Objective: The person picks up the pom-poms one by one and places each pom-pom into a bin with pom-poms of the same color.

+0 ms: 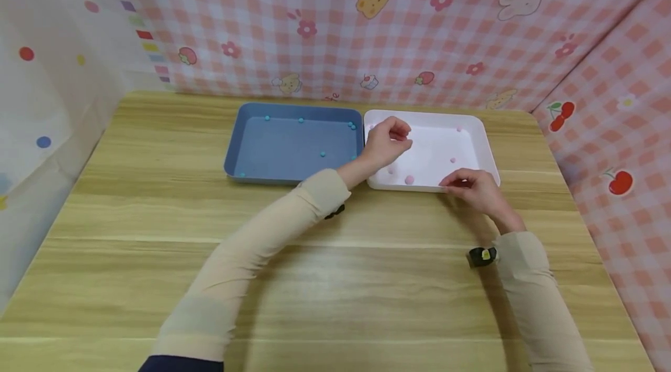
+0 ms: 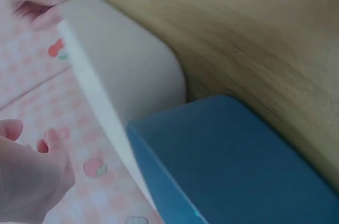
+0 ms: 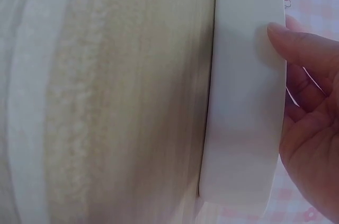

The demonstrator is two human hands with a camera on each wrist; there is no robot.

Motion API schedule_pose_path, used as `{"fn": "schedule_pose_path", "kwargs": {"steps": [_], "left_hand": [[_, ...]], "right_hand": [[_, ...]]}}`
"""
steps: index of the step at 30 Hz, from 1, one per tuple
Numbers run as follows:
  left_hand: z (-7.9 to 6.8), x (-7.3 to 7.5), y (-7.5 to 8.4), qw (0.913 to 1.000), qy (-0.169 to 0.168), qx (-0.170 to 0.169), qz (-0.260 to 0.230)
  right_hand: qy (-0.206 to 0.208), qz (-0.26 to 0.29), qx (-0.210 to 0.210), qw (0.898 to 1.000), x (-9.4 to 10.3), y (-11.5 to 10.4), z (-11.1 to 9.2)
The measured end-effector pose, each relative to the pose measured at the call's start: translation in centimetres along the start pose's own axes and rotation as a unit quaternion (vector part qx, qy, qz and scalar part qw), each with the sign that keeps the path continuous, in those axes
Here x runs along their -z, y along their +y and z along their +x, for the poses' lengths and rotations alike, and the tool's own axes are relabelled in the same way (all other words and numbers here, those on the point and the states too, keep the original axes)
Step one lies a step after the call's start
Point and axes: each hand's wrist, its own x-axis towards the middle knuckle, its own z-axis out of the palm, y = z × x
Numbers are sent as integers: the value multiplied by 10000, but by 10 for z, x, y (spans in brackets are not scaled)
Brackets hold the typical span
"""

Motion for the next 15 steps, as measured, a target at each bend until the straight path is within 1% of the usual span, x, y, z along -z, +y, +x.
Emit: {"fn": "schedule_pose_path", "kwargs": {"steps": [3, 5, 8, 11, 13, 15], "left_hand": [[-4, 11, 3, 9997, 190, 103, -64], [-8, 19, 4, 9996, 251, 100, -87], [-17, 29, 6, 9998, 155, 29, -73], [-27, 38, 6, 9999, 52, -58, -81], [-33, 43, 5, 9999, 44, -63, -72], [-38, 48, 2, 9999, 106, 3, -20]], "right_hand": [[-85, -21, -62, 9999, 2, -2, 1], [-140, 0, -161, 9998, 4, -7, 1], [-104, 35, -356, 9993, 9, -23, -1], [66, 60, -482, 9988, 11, -40, -3], [186, 90, -376, 9991, 10, -47, -3], [313, 168, -142, 9993, 7, -50, -2]]}}
